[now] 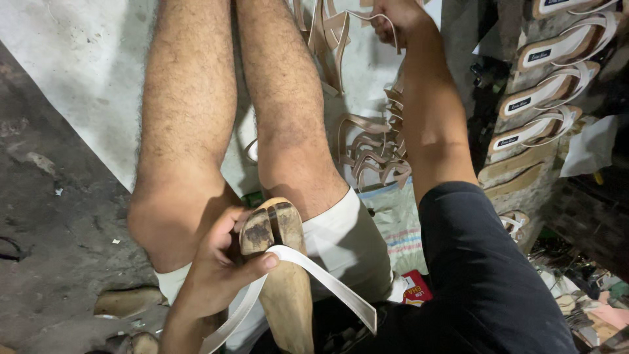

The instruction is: The person assembles sandals by wrapping white straps around wooden lasts and securing them with a hammer. The person repeatedly picks up a last, wraps the strap, hammers it into place, and sets the finished sandal aside.

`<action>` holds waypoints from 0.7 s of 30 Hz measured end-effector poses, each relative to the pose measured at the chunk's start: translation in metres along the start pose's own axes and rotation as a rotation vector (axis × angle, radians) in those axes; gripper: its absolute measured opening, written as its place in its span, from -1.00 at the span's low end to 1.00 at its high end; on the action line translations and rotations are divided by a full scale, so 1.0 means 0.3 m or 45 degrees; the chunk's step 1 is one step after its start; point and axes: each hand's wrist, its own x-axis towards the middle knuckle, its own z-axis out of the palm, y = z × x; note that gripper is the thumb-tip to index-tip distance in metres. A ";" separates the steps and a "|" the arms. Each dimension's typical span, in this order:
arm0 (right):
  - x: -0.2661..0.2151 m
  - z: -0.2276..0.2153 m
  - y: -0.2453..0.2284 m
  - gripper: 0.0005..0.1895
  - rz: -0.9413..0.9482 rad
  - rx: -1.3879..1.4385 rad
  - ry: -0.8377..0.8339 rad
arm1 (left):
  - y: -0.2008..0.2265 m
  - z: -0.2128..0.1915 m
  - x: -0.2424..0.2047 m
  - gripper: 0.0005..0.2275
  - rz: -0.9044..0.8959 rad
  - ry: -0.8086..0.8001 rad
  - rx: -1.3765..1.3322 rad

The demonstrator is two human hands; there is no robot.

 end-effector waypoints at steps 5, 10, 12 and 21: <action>-0.080 0.027 0.047 -0.90 0.032 0.513 -0.067 | 0.001 0.008 -0.017 -0.51 -0.028 0.005 0.005; -0.259 0.050 0.106 -0.91 -0.816 0.164 0.258 | 0.002 0.026 -0.048 -0.53 0.064 -0.046 0.096; -0.409 0.073 0.120 -0.90 -1.082 -0.027 0.470 | -0.002 0.046 -0.081 -0.56 0.096 -0.070 0.120; -1.258 0.236 0.092 -0.82 -1.316 0.112 0.178 | -0.074 0.137 -0.294 -0.50 0.391 -0.090 0.379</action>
